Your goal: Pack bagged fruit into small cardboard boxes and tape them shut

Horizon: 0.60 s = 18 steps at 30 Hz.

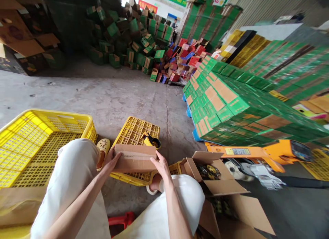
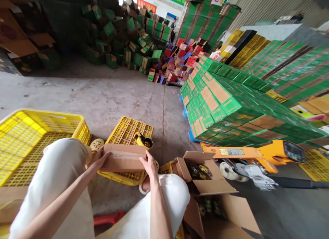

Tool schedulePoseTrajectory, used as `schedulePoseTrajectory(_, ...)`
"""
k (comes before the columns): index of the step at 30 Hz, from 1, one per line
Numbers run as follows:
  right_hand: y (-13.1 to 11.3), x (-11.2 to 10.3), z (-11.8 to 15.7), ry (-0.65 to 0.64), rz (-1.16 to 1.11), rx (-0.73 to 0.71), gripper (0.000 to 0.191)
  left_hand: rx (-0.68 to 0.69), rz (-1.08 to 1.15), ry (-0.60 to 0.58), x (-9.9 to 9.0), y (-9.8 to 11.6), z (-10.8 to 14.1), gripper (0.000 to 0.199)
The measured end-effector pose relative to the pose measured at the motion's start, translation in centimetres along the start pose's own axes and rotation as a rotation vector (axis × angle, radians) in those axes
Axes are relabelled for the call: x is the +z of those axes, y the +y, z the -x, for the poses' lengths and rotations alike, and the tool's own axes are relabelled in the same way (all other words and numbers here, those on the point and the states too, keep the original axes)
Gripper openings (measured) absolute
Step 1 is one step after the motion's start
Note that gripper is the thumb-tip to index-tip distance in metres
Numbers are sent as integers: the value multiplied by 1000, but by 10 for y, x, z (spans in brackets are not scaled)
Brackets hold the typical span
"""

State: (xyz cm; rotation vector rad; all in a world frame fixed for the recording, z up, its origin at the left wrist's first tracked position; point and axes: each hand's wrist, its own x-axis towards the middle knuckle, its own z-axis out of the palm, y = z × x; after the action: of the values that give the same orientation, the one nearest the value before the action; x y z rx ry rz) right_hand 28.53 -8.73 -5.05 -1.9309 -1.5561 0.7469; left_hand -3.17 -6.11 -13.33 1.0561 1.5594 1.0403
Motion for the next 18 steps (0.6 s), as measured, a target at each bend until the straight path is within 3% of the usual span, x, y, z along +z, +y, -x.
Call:
schedulePoseTrajectory(10, 2, -2, 6, -47, 207, -99, 53, 81, -114, 73, 7, 8, 10, 60)
schedulePoseTrajectory(18, 1, 17, -2, 67, 27, 59, 49, -96, -32, 91, 0, 7, 6, 55)
